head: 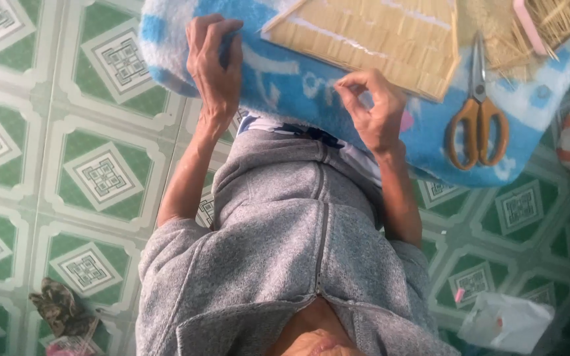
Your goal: A person is sitting on the floor, assembling a craft project by arranging small wooden sticks into a trapezoidal shape on a towel and using scissors to cut small pieces of pink material.
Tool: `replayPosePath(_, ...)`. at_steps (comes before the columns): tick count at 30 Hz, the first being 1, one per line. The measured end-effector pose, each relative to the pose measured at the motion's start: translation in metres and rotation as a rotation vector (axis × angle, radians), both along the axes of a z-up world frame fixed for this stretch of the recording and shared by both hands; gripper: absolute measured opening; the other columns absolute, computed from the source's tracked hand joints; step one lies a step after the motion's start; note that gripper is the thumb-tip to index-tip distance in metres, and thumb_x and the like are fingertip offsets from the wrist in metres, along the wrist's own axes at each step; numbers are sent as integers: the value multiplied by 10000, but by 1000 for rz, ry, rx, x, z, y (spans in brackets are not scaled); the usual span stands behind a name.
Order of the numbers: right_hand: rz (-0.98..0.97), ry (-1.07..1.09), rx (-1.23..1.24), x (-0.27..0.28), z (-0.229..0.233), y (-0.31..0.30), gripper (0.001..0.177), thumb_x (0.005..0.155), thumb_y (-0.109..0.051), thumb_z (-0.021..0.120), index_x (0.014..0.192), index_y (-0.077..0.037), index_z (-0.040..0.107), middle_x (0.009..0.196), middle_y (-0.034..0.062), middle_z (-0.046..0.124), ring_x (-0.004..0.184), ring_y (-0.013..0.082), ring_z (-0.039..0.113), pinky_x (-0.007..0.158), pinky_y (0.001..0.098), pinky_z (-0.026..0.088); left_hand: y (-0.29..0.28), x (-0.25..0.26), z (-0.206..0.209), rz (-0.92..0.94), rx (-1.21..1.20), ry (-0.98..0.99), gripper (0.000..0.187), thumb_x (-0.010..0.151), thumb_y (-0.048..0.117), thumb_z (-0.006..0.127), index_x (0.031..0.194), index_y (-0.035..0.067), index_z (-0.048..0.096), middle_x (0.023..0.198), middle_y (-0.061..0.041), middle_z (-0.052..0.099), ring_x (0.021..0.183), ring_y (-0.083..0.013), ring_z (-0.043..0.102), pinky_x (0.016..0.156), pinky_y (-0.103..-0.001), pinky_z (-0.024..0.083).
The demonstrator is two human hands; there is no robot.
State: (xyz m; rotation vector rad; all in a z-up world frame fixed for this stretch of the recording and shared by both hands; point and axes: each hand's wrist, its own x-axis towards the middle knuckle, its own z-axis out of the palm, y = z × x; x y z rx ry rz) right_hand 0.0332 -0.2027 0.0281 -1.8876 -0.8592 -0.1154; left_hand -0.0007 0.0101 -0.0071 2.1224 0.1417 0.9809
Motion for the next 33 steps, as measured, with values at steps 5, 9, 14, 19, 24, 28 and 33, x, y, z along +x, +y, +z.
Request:
replayPosePath(5, -35, -81, -108, 0, -15, 3, 145, 751, 68, 650, 815, -5, 542, 730, 59, 528, 565, 122, 450, 501, 220, 418, 8, 0, -2, -33, 14, 41, 145, 668, -39, 639, 782, 29, 579, 843, -35, 463, 764, -171, 406, 677, -272, 423)
replayPosePath(9, -68, -44, -48, -4, -21, 3, 143, 755, 56, 647, 811, -5, 531, 701, 55, 543, 529, 109, 432, 468, 210, 386, 7, 0, 3, -56, 98, 114, 147, 665, -8, 658, 771, 47, 572, 844, -36, 417, 769, -172, 387, 671, -273, 397)
replayPosePath(14, -63, -72, 106, 4, -36, -5, 126, 774, 66, 596, 846, -11, 527, 717, 85, 548, 540, 143, 472, 494, 242, 451, 8, 5, -1, -54, 127, 110, 125, 676, 7, 648, 765, 51, 573, 832, -30, 397, 755, -166, 374, 648, -266, 374)
replayPosePath(19, -189, -302, -21, 24, -23, -8, 177, 762, 97, 674, 863, -30, 602, 734, 55, 517, 511, 111, 385, 394, 205, 361, -3, 14, -12, 1, 77, -137, 93, 714, -3, 581, 764, 76, 580, 816, -20, 488, 708, -140, 400, 609, -249, 389)
replayPosePath(24, -165, -242, -50, 36, 15, -17, 103, 774, 100, 651, 799, 34, 576, 715, 99, 527, 576, 170, 469, 504, 254, 434, -33, 17, -14, -86, 139, -127, 136, 684, 30, 641, 778, 116, 592, 823, -7, 493, 828, -164, 415, 735, -308, 360)
replayPosePath(28, -71, -129, -75, 34, 32, -12, 141, 750, 172, 653, 806, 55, 598, 758, 90, 507, 625, 158, 449, 574, 252, 424, -48, 19, -4, -145, 211, -39, 193, 669, 75, 703, 806, 113, 572, 876, -9, 447, 916, -189, 385, 774, -356, 325)
replayPosePath(33, -115, -156, -113, 39, 33, -31, 117, 769, 161, 652, 795, 64, 592, 779, 100, 500, 633, 163, 440, 570, 258, 424, -52, 26, -12, -135, 214, -77, 154, 686, 49, 668, 794, 114, 581, 862, -5, 459, 904, -174, 388, 759, -345, 332)
